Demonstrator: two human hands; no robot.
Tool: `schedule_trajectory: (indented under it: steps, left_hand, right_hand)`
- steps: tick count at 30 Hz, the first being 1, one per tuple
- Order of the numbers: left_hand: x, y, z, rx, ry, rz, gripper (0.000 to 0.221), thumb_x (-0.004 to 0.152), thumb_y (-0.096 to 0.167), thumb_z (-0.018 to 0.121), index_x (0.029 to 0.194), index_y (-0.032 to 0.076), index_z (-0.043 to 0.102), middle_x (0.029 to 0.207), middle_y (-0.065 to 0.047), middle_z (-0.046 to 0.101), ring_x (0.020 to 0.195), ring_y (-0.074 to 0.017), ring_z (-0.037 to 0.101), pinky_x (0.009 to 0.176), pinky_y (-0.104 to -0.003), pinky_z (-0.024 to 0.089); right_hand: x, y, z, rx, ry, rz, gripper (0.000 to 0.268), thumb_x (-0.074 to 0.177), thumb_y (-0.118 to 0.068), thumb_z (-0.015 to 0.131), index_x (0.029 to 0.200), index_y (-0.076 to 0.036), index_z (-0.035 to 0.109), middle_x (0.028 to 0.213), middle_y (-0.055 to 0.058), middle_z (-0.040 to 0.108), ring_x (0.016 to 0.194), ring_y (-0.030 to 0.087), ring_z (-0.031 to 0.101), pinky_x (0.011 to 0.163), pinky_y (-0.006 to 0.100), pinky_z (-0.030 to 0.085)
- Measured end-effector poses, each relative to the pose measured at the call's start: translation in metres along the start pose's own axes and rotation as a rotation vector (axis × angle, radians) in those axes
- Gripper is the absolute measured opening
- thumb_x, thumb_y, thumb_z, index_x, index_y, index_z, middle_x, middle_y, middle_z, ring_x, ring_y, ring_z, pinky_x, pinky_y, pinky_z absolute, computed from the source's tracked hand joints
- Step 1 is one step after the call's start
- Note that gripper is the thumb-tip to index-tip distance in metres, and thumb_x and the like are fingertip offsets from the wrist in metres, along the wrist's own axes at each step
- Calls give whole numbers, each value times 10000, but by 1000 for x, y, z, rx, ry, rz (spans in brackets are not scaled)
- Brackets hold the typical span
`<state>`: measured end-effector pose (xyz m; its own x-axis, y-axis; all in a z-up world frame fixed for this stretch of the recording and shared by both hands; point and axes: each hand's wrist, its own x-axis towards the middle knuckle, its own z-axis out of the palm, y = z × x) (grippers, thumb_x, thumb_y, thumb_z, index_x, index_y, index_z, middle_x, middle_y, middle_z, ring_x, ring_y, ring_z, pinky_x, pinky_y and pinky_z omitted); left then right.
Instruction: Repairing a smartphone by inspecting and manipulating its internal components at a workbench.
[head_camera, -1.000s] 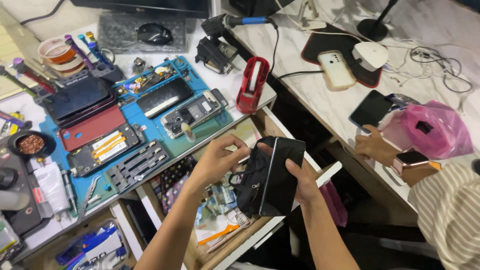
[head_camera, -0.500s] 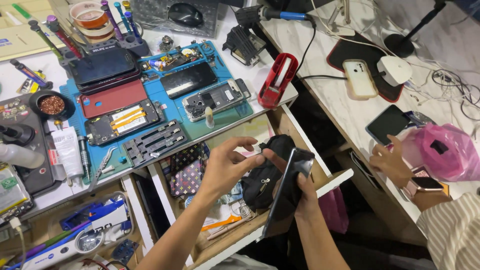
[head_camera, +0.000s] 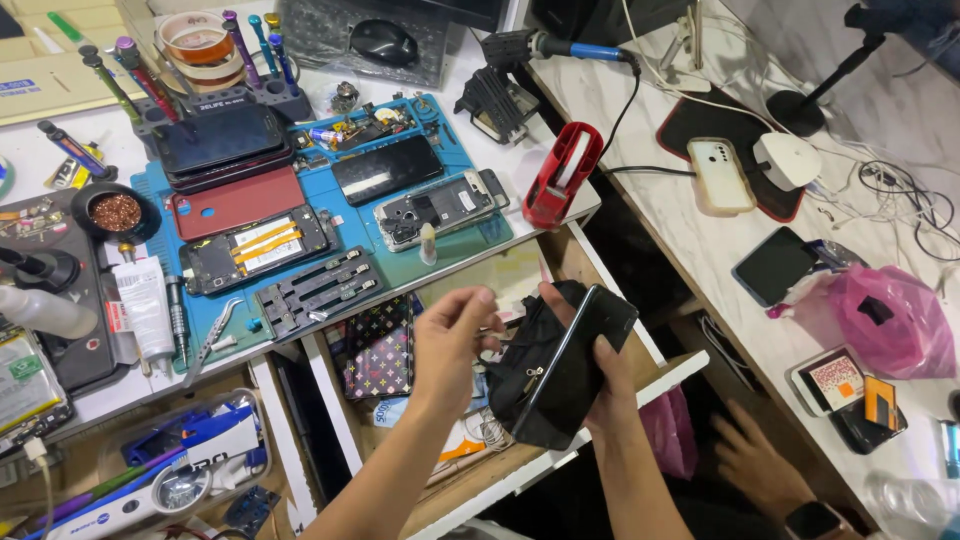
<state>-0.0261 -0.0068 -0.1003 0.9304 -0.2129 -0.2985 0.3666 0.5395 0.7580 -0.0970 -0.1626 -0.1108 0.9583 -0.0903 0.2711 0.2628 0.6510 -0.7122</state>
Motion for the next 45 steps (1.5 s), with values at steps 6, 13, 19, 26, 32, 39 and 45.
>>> schedule_trajectory:
  steps: [6, 13, 19, 26, 32, 39, 45]
  left_hand:
    - [-23, 49, 3, 198, -117, 163, 141, 841, 85, 782, 866, -41, 724, 824, -191, 740, 748, -253, 741, 642, -398, 662]
    - [-21, 42, 4, 293, -223, 184, 148, 809, 109, 822, 835, 5, 719, 908, -155, 787, 704, -136, 705, 620, -267, 605]
    - [-16, 34, -1, 313, -198, 142, 229, 799, 157, 860, 847, -9, 711, 884, -151, 771, 733, -116, 669, 635, -261, 611]
    - [-23, 47, 6, 340, -190, 74, 232, 763, 141, 874, 809, -22, 716, 860, -160, 760, 705, -138, 684, 615, -279, 622]
    - [-16, 38, -4, 373, -183, 67, 244, 748, 131, 890, 812, -15, 705, 828, -144, 731, 707, -138, 687, 615, -271, 617]
    - [-19, 41, 1, 406, -171, 101, 276, 734, 132, 902, 827, -22, 693, 820, -157, 731, 701, -139, 698, 607, -271, 606]
    - [-22, 51, 0, 353, -260, 31, 276, 777, 127, 872, 881, -59, 696, 814, -187, 711, 713, -216, 744, 634, -345, 655]
  right_hand:
    - [5, -9, 15, -343, 163, 66, 543, 933, -215, 606, 1408, 15, 477, 1411, 325, 558, 1111, 305, 686, 881, 465, 592]
    - [3, 1, 13, -513, 244, 103, 284, 861, -43, 741, 1120, 61, 694, 901, 185, 753, 798, 191, 719, 661, 381, 625]
    - [10, -14, 45, -593, 207, 78, 279, 864, -63, 747, 1116, 55, 721, 848, 162, 750, 790, 145, 671, 659, 352, 587]
    - [13, -25, 60, -682, 119, 79, 301, 875, -75, 741, 1156, 34, 734, 859, 159, 763, 837, 183, 676, 728, 392, 571]
    - [10, -19, 49, -678, 111, 93, 333, 873, -65, 734, 1187, 45, 722, 917, 191, 773, 868, 223, 700, 743, 421, 555]
    - [1, -11, 21, -659, 72, 81, 351, 882, -72, 713, 1210, 53, 716, 985, 201, 784, 892, 256, 728, 793, 434, 569]
    - [3, -19, 34, -588, 84, 94, 320, 874, -69, 712, 1173, 43, 729, 954, 186, 789, 870, 215, 719, 767, 425, 588]
